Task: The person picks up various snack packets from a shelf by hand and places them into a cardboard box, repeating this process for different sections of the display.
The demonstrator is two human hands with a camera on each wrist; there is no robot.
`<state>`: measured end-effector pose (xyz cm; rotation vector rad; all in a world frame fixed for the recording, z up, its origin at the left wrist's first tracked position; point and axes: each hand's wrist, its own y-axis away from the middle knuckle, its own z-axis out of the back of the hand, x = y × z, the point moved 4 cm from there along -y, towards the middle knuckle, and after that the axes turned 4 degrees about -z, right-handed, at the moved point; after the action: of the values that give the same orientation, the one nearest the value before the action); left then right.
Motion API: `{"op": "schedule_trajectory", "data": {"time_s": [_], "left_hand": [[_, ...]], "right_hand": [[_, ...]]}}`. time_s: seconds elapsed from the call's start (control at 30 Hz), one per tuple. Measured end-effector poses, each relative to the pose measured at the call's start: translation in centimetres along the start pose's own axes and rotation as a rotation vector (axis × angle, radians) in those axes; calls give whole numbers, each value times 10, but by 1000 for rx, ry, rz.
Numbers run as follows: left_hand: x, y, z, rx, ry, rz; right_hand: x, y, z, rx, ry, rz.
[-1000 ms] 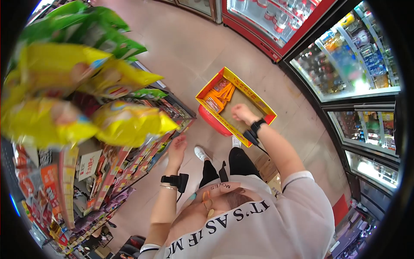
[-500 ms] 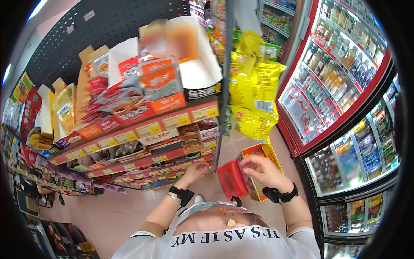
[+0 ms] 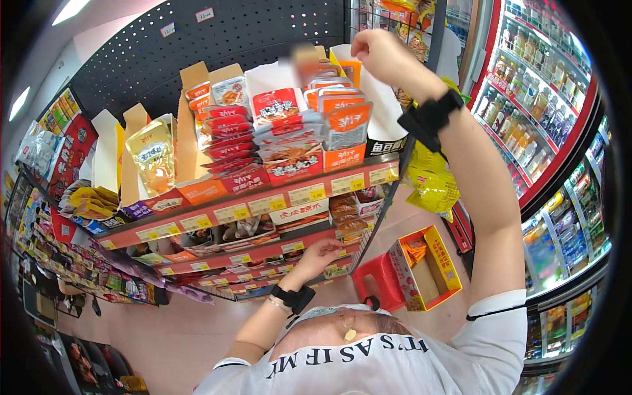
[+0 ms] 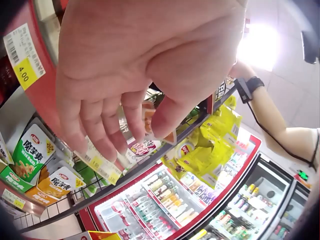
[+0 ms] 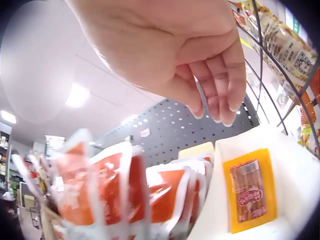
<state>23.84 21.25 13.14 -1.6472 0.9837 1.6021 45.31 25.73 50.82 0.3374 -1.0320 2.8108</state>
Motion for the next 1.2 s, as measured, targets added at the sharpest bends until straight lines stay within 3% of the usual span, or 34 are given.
{"op": "schedule_trajectory", "data": {"time_s": [0.13, 0.3, 0.47, 0.57, 0.73, 0.93, 1.03, 1.1, 1.13, 1.2], "left_hand": [[-10, 16, 10, 41, 16, 31], [-20, 32, 21, 18, 5, -75], [-24, 48, 30, -23, -18, -58], [-24, 50, 34, -33, -16, -41], [-27, 48, 30, -10, -35, -31], [-22, 32, 22, 66, 29, -58], [-29, 22, 11, 141, 32, -76], [-38, 18, 2, 173, 56, -76], [-43, 17, -3, 183, 83, -57], [-41, 9, -10, 199, 118, -84]], "right_hand": [[-12, -46, -26, 169, 141, -30], [-23, -54, -57, 394, 225, -146], [-38, -54, -74, 458, 252, -216], [-29, -46, -72, 394, 384, -45], [-18, -34, -65, 411, 530, -74], [4, -8, -19, 34, 680, 66], [36, 30, 30, 8, 675, -112], [51, 60, 76, -292, 652, -114], [92, 102, 96, -117, 226, -349], [68, 135, 104, -314, 447, 222]]}}
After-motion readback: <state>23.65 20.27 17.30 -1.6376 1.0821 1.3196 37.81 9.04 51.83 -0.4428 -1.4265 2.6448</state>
